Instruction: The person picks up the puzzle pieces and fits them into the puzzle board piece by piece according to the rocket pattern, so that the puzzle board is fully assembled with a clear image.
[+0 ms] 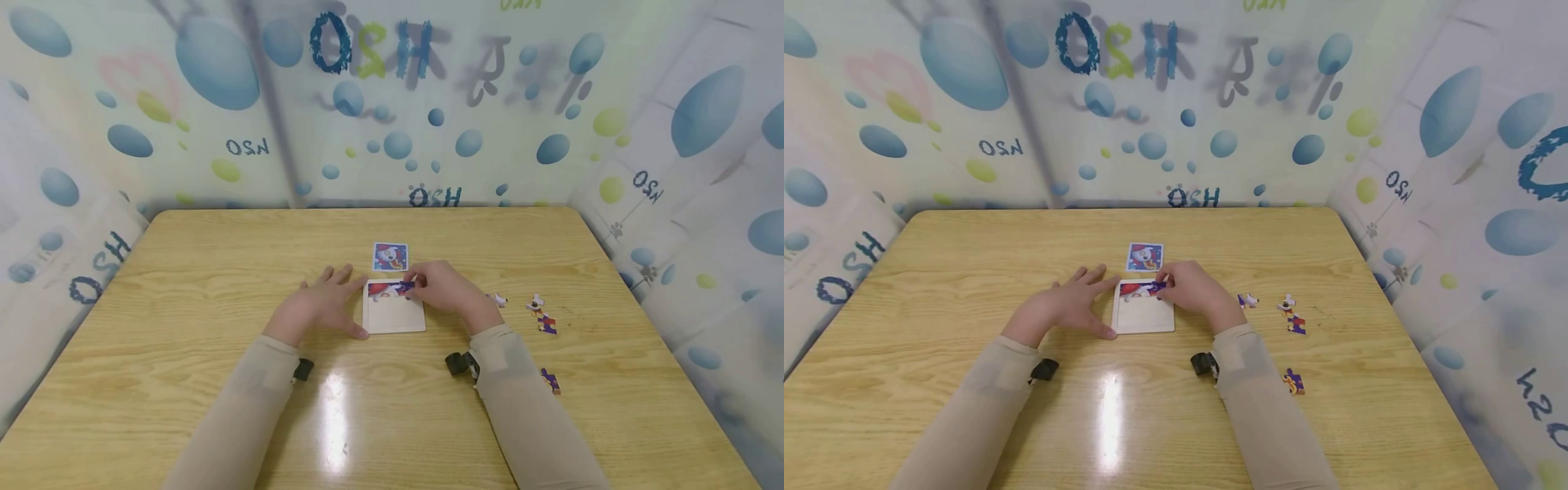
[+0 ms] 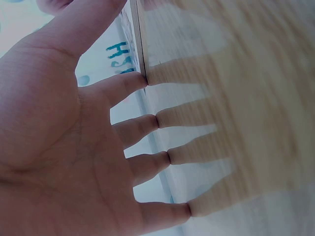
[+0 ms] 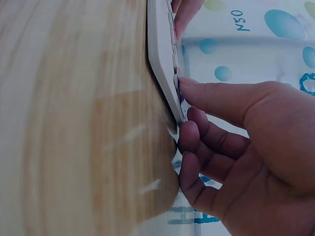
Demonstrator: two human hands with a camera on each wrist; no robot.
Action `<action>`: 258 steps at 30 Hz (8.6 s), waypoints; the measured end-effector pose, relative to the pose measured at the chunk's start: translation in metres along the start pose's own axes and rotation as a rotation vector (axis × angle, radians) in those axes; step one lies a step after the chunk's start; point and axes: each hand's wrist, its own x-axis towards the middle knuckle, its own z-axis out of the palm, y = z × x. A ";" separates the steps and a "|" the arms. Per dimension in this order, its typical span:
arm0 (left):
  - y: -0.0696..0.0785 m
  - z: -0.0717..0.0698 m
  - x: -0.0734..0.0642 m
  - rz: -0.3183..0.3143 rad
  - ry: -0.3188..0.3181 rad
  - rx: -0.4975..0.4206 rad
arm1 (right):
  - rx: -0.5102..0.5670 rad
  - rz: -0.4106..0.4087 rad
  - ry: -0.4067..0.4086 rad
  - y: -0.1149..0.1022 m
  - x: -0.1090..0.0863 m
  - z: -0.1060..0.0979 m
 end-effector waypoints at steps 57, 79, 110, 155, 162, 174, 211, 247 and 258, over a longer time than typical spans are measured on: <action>-0.003 -0.002 -0.003 -0.015 -0.005 -0.009 | 0.029 -0.026 -0.004 -0.010 -0.007 -0.016; 0.001 -0.002 0.000 -0.008 -0.012 -0.016 | -0.195 -0.147 0.038 0.027 -0.089 -0.116; -0.002 0.003 0.002 -0.019 -0.014 -0.036 | -0.137 -0.079 0.102 0.133 -0.104 -0.072; 0.000 0.001 0.003 -0.024 -0.019 -0.010 | -0.154 -0.062 0.111 0.128 -0.104 -0.067; 0.001 -0.001 0.003 -0.022 -0.022 -0.006 | -0.170 -0.087 0.128 0.128 -0.104 -0.066; 0.001 -0.001 0.001 -0.015 -0.017 -0.019 | -0.250 -0.181 0.145 0.130 -0.105 -0.064; 0.001 0.002 0.000 -0.017 -0.013 -0.027 | -0.203 -0.153 0.183 0.127 -0.108 -0.059; 0.000 0.001 0.002 -0.019 -0.020 -0.025 | -0.156 -0.235 0.021 -0.021 -0.018 -0.027; -0.003 0.002 0.002 -0.016 -0.017 -0.018 | -0.108 -0.243 -0.006 -0.031 -0.004 -0.006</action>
